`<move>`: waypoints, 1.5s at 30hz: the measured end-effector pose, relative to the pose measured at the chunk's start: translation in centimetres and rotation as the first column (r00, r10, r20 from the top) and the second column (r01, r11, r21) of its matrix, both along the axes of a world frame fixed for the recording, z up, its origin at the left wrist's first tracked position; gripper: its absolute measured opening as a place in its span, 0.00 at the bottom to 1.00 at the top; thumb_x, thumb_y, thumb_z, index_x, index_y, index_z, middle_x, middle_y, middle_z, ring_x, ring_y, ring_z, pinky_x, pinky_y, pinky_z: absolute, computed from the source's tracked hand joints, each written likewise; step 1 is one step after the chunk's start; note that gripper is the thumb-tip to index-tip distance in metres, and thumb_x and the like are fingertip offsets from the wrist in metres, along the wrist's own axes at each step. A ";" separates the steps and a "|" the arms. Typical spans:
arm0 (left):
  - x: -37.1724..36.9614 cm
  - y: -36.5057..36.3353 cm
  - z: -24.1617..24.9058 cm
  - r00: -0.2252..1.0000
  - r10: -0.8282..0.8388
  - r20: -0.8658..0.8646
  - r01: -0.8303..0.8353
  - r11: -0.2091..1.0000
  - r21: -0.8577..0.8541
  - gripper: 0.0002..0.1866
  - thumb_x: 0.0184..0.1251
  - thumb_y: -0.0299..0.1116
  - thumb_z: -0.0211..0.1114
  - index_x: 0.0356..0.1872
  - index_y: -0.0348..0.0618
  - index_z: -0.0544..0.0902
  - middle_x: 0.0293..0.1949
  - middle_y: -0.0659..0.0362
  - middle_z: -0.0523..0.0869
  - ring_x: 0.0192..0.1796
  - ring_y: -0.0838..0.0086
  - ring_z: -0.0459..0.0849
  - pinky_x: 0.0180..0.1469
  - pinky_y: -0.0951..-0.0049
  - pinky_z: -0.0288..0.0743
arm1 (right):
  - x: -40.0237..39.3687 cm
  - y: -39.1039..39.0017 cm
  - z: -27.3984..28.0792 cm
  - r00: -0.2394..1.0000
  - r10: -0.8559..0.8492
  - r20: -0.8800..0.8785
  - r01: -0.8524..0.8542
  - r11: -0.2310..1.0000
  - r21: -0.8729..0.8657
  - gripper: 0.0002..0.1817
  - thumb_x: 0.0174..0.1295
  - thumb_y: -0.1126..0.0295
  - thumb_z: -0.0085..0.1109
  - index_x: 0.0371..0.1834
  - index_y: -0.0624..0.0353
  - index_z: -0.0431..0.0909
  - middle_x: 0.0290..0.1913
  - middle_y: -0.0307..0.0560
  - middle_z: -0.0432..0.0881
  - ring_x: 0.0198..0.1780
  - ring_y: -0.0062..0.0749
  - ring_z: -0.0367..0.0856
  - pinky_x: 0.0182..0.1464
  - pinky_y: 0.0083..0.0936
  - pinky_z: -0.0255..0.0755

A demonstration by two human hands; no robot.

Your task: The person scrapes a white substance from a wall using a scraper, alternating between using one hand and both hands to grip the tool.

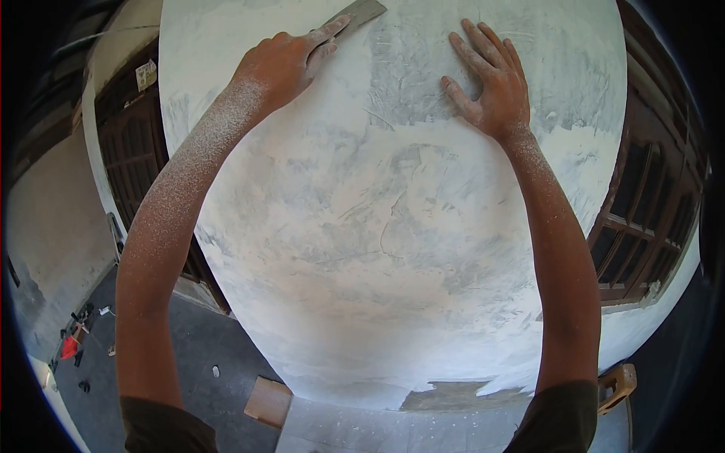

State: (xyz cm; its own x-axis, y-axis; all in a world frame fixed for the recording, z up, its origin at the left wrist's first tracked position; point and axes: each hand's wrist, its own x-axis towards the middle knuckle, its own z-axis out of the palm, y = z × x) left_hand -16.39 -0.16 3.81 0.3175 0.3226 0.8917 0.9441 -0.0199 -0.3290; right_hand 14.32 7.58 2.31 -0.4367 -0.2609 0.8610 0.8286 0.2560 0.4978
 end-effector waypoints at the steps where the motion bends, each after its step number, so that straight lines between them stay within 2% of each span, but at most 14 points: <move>1: -0.9 -0.3 0.0 0.998 0.065 -0.014 -0.066 0.997 -0.034 0.18 0.80 0.44 0.52 0.65 0.58 0.79 0.33 0.53 0.89 0.31 0.65 0.89 0.40 0.62 0.87 | 0.0 -0.1 0.1 1.000 -0.012 -0.008 0.012 1.000 0.004 0.33 0.59 0.50 0.65 0.70 0.37 0.72 0.76 0.37 0.65 0.78 0.36 0.58 0.80 0.47 0.47; 8: -0.7 0.9 4.0 0.986 -0.029 -0.166 0.041 0.997 0.069 0.17 0.79 0.42 0.54 0.61 0.54 0.82 0.37 0.54 0.90 0.36 0.65 0.90 0.42 0.63 0.87 | -3.2 0.9 -0.3 0.978 -0.037 -0.206 0.048 0.997 0.052 0.35 0.59 0.46 0.62 0.72 0.35 0.70 0.77 0.40 0.64 0.79 0.41 0.56 0.79 0.53 0.42; 14: -5.3 2.1 5.2 0.972 -0.030 -0.231 0.030 1.000 -0.003 0.19 0.79 0.46 0.54 0.64 0.59 0.80 0.28 0.54 0.87 0.28 0.69 0.86 0.40 0.66 0.85 | -3.1 0.7 -0.6 0.972 -0.038 -0.232 0.055 0.996 0.066 0.36 0.59 0.45 0.61 0.73 0.34 0.69 0.77 0.40 0.63 0.79 0.41 0.56 0.80 0.53 0.41; 16: -6.2 5.7 6.9 0.878 -0.090 -0.471 0.254 0.920 0.298 0.19 0.80 0.46 0.53 0.65 0.60 0.79 0.26 0.53 0.87 0.25 0.70 0.84 0.41 0.66 0.86 | -3.4 0.7 -0.4 0.973 -0.047 -0.226 0.062 0.996 0.060 0.35 0.60 0.46 0.61 0.73 0.34 0.69 0.77 0.40 0.63 0.79 0.41 0.56 0.79 0.53 0.41; 17: 0.0 -5.4 6.3 0.987 0.072 -0.142 -0.122 0.916 -0.382 0.25 0.78 0.43 0.49 0.73 0.56 0.68 0.53 0.44 0.82 0.56 0.54 0.80 0.61 0.55 0.73 | -3.3 0.8 -0.4 0.976 -0.041 -0.212 0.058 0.996 0.072 0.35 0.60 0.46 0.61 0.73 0.34 0.69 0.77 0.40 0.63 0.79 0.41 0.56 0.80 0.53 0.41; 20: -1.5 -1.6 7.1 0.947 0.009 -0.322 -0.054 0.990 -0.131 0.24 0.80 0.43 0.46 0.75 0.63 0.66 0.39 0.48 0.84 0.43 0.58 0.82 0.49 0.58 0.77 | -3.1 0.7 -0.5 0.980 -0.057 -0.193 0.073 0.994 0.078 0.34 0.61 0.47 0.61 0.73 0.35 0.69 0.77 0.40 0.63 0.79 0.41 0.56 0.79 0.53 0.43; 25: -3.1 -2.9 6.9 0.934 0.109 -0.340 -0.182 0.965 -0.189 0.24 0.80 0.45 0.46 0.74 0.63 0.67 0.34 0.48 0.85 0.38 0.60 0.83 0.46 0.58 0.78 | -3.0 0.9 -0.5 0.979 -0.071 -0.191 0.092 0.990 0.103 0.35 0.61 0.46 0.61 0.73 0.36 0.69 0.77 0.40 0.64 0.79 0.43 0.56 0.78 0.54 0.46; 29: -1.6 -3.3 8.4 0.917 0.100 -0.386 -0.186 0.963 -0.194 0.23 0.80 0.45 0.46 0.72 0.60 0.70 0.33 0.50 0.85 0.38 0.62 0.82 0.44 0.61 0.78 | -2.9 0.9 -0.3 0.978 -0.075 -0.194 0.096 0.990 0.102 0.35 0.60 0.46 0.61 0.73 0.36 0.69 0.77 0.40 0.64 0.79 0.43 0.57 0.78 0.55 0.45; 32: -1.8 -4.4 7.7 0.895 -0.015 -0.446 -0.017 0.998 -0.067 0.23 0.80 0.45 0.47 0.71 0.57 0.72 0.33 0.51 0.85 0.37 0.62 0.82 0.43 0.61 0.77 | -2.9 0.9 -0.4 0.982 -0.053 -0.183 0.072 0.993 0.098 0.35 0.60 0.45 0.61 0.72 0.36 0.70 0.77 0.40 0.64 0.79 0.43 0.57 0.78 0.55 0.45; 34: -1.7 -5.8 7.8 0.929 0.075 -0.362 -0.181 0.947 -0.267 0.23 0.80 0.44 0.47 0.72 0.57 0.71 0.34 0.51 0.85 0.38 0.63 0.82 0.44 0.60 0.77 | -2.8 1.0 -0.4 0.982 -0.054 -0.184 0.075 0.991 0.110 0.34 0.60 0.46 0.60 0.72 0.36 0.70 0.77 0.40 0.64 0.79 0.43 0.57 0.78 0.55 0.45; 38: -1.3 -4.9 8.0 0.907 0.253 -0.336 -0.349 0.899 -0.266 0.23 0.80 0.44 0.47 0.72 0.59 0.70 0.35 0.51 0.85 0.39 0.62 0.81 0.47 0.60 0.77 | -2.9 0.8 -0.4 0.979 -0.058 -0.193 0.079 0.992 0.101 0.34 0.61 0.45 0.60 0.72 0.36 0.70 0.76 0.40 0.65 0.79 0.43 0.57 0.78 0.55 0.45; 40: -1.1 -4.3 8.1 0.898 -0.032 -0.439 -0.040 0.987 -0.153 0.23 0.80 0.45 0.46 0.73 0.62 0.69 0.36 0.49 0.84 0.40 0.62 0.81 0.49 0.61 0.77 | -2.9 0.9 -0.5 0.979 -0.053 -0.197 0.074 0.992 0.103 0.34 0.61 0.45 0.59 0.72 0.36 0.70 0.76 0.40 0.65 0.78 0.43 0.58 0.78 0.55 0.45; 42: -0.8 -4.4 8.0 0.873 -0.052 -0.485 0.007 0.996 -0.093 0.23 0.80 0.45 0.46 0.73 0.63 0.68 0.35 0.49 0.84 0.39 0.61 0.81 0.48 0.60 0.77 | -2.9 1.0 -0.5 0.981 -0.049 -0.190 0.070 0.992 0.104 0.34 0.61 0.45 0.60 0.72 0.36 0.71 0.76 0.40 0.66 0.78 0.43 0.58 0.78 0.55 0.45; 45: -0.6 -5.4 7.9 0.922 0.089 -0.376 -0.171 0.966 -0.192 0.24 0.80 0.46 0.46 0.74 0.62 0.68 0.37 0.49 0.84 0.40 0.61 0.82 0.49 0.60 0.78 | -2.8 0.8 -0.4 0.980 -0.040 -0.195 0.062 0.993 0.105 0.34 0.61 0.45 0.60 0.71 0.36 0.71 0.76 0.40 0.66 0.78 0.43 0.58 0.78 0.55 0.46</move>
